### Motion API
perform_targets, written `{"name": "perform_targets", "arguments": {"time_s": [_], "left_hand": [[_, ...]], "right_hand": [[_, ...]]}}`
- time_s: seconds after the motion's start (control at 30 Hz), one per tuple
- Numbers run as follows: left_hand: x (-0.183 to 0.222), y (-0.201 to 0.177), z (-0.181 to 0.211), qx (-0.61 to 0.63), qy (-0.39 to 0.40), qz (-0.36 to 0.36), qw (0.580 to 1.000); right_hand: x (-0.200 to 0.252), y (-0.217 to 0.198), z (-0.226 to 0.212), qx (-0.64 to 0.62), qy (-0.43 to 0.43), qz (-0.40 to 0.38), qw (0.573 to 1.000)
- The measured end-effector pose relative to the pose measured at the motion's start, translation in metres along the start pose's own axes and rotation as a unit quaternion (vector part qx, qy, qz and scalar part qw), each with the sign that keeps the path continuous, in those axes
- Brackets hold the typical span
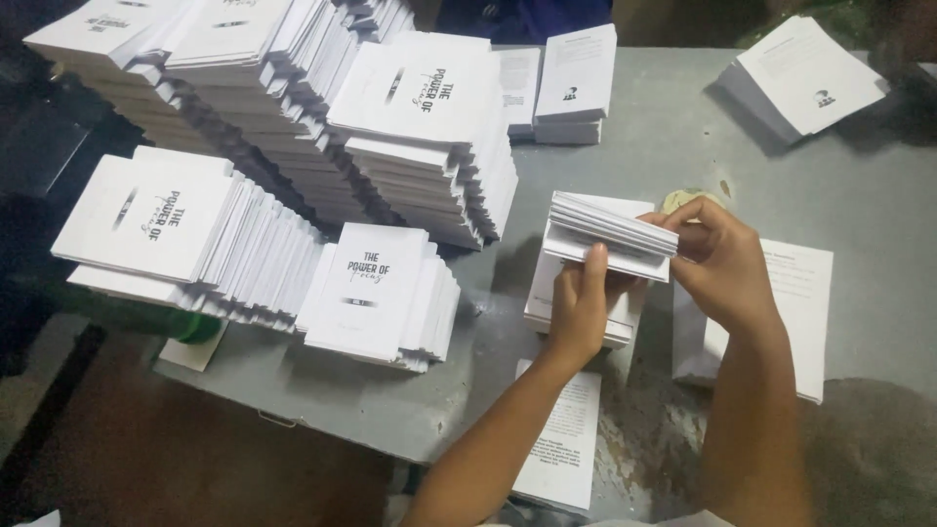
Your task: Inspecting and sorting printed booklets on a production table.
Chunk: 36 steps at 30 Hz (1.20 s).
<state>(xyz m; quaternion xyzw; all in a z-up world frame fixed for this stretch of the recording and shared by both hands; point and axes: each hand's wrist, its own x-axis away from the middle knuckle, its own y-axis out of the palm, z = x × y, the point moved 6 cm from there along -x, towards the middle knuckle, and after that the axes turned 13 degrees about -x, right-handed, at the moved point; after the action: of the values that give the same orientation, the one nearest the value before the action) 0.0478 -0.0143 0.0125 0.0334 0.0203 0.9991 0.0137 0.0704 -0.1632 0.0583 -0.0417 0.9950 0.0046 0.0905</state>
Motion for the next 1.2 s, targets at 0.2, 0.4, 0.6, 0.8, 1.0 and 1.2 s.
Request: {"name": "perform_targets", "arguments": {"time_s": [0.2,0.4,0.6,0.8,1.0,1.2], "left_hand": [[0.001,0.000,-0.005,-0.024,0.015,0.004,1.000],[0.001,0.002,-0.005,0.046,0.020,-0.002,0.999],[-0.011,0.000,-0.044,0.119,-0.042,0.007,0.992],[-0.006,0.005,-0.026,0.179,-0.059,0.014,0.982],[-0.002,0.004,-0.019,0.108,-0.063,0.053,0.991],[0.005,-0.001,-0.008,-0.095,0.036,0.093,0.990]], "right_hand": [[0.001,-0.002,0.002,0.012,0.006,-0.002,1.000],[0.004,0.002,-0.007,0.024,-0.035,-0.042,0.998],[0.004,0.002,-0.006,0.045,-0.068,-0.060,0.995],[0.005,0.006,-0.011,0.022,-0.062,-0.059,0.996],[0.008,0.014,-0.021,0.103,-0.100,-0.070,0.987],[0.008,0.012,-0.023,0.106,-0.097,-0.068,0.987]]}}
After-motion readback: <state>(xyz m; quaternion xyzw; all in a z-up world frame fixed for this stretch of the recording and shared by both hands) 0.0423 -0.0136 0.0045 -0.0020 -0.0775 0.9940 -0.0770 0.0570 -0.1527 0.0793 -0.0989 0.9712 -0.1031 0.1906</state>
